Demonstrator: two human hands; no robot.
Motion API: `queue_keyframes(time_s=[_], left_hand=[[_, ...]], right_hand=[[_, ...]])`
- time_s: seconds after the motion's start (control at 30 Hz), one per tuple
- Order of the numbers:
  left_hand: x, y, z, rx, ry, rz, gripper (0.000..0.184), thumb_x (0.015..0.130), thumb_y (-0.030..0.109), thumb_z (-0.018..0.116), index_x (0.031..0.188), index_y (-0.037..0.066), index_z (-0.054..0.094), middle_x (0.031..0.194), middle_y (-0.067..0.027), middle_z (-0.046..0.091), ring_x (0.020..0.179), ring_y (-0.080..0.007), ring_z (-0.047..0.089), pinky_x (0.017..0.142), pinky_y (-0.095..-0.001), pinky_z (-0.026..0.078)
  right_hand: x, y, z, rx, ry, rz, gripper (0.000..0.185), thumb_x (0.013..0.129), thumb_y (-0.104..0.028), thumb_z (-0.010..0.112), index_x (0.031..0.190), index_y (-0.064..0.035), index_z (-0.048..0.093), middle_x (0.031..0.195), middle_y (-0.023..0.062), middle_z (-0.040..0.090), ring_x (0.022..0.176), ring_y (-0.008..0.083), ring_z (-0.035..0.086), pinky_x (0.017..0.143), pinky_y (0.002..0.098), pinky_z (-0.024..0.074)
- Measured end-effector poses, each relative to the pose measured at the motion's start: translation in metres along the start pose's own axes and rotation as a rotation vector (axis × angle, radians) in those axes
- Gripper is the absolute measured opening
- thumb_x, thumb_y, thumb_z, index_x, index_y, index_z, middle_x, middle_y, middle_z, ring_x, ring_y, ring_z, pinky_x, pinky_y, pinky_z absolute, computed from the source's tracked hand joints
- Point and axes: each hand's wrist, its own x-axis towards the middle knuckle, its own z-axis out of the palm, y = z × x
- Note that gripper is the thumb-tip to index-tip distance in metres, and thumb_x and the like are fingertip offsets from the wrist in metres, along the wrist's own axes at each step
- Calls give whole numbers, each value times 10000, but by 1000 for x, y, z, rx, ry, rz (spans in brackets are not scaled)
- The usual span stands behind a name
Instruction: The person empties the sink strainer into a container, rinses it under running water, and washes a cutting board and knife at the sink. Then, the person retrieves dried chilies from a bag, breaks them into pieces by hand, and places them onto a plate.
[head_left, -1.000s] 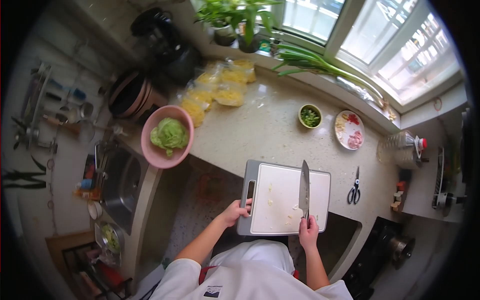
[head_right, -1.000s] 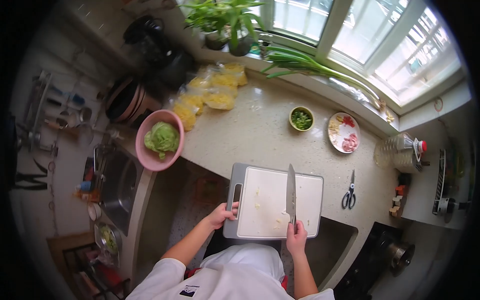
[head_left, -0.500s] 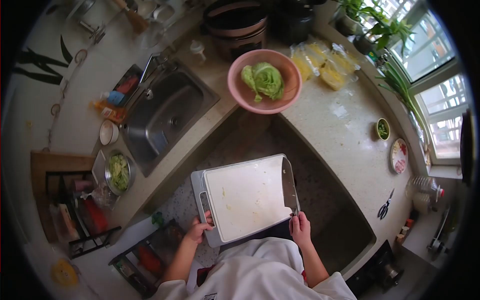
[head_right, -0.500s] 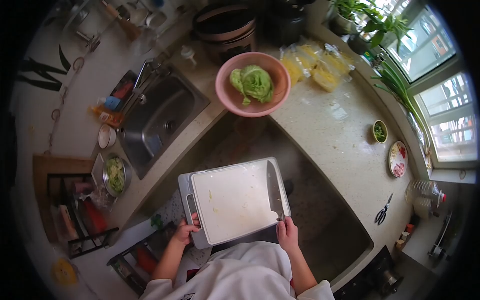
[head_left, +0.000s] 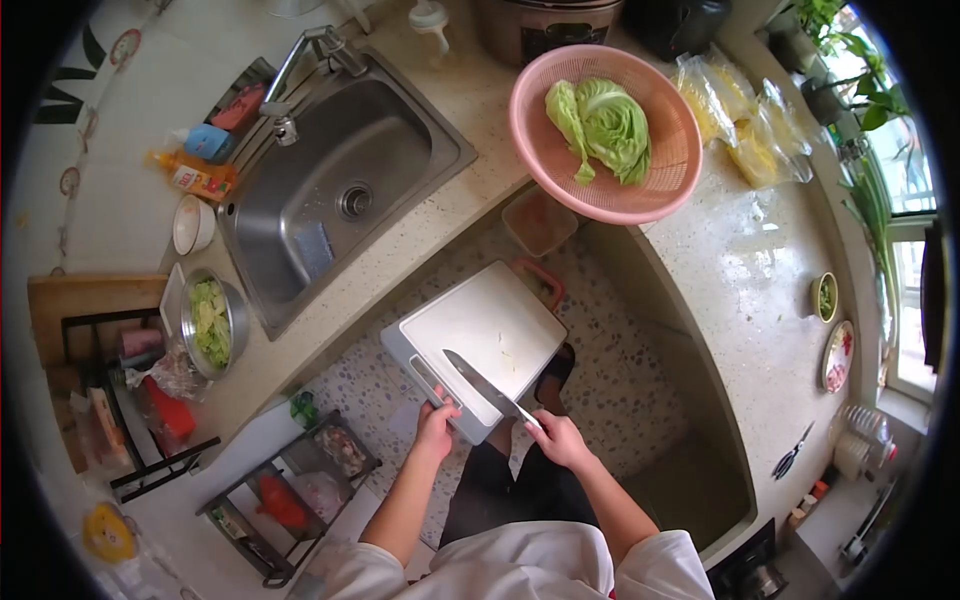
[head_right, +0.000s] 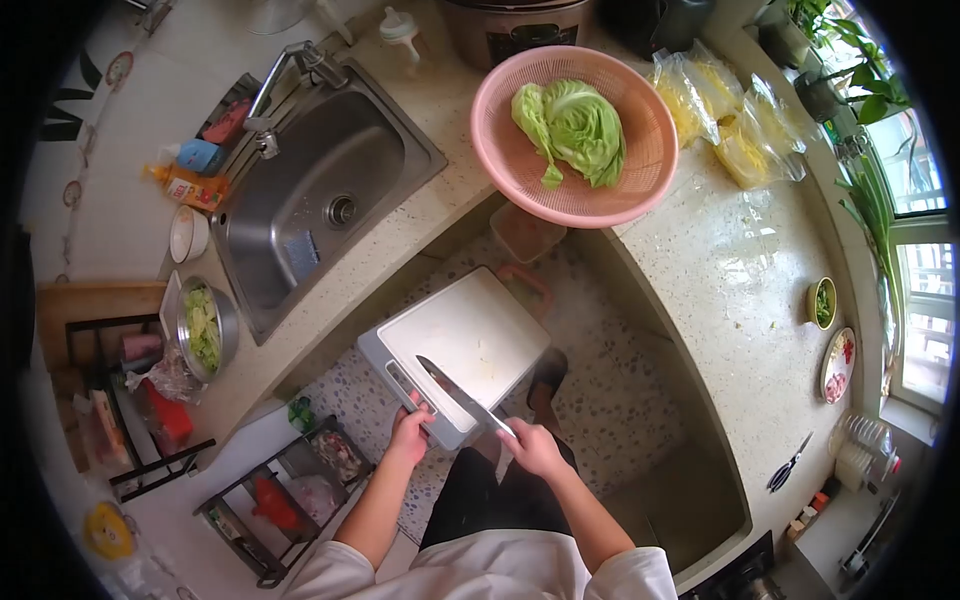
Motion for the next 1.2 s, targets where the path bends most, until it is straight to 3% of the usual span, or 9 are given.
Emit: queue_keyframes(time_s=[0.23,0.5,0.63,0.87,0.97,1.2], left_hand=[[22,2,28,36,-38,-1,899,740,-86,519,1588,12,239,1472,-136,442,1327,-230,475,1036,-331,448],[21,-8,26,31,3,-2,865,738,-90,524,1567,-8,290,1466,-141,456,1332,-228,470,1022,-322,449],[12,-7,24,26,57,43,852,749,-96,534,1564,-27,294,1491,-171,445,1366,-253,450,1037,-331,432],[-5,0,18,20,70,72,804,744,-100,523,1527,-25,355,1423,-143,506,1310,-243,498,1019,-338,445],[-6,0,30,-29,84,68,789,737,-88,532,1509,-2,390,1380,-117,544,1271,-231,522,993,-338,451],[10,-14,39,21,100,66,732,745,-58,563,1463,46,462,1222,-23,611,1113,-169,569,893,-323,469]], right_hand=[[55,39,-17,13,-63,67,401,1001,-423,576,1074,-45,688,822,209,696,803,414,680,732,474,535],[88,100,-13,4,75,190,433,990,-460,573,1094,-54,679,882,238,699,877,441,676,771,500,532],[115,129,-2,-5,131,249,456,994,-476,552,1009,-32,659,936,272,687,939,485,641,797,541,508],[138,155,0,19,402,186,423,1003,-441,548,998,-25,624,889,271,678,911,497,634,765,540,509],[110,134,-12,40,238,224,394,999,-433,558,1015,-48,635,843,242,677,856,477,649,738,518,521],[40,58,-8,52,-33,60,364,997,-431,579,1128,-102,661,812,179,693,794,394,691,723,473,548]])
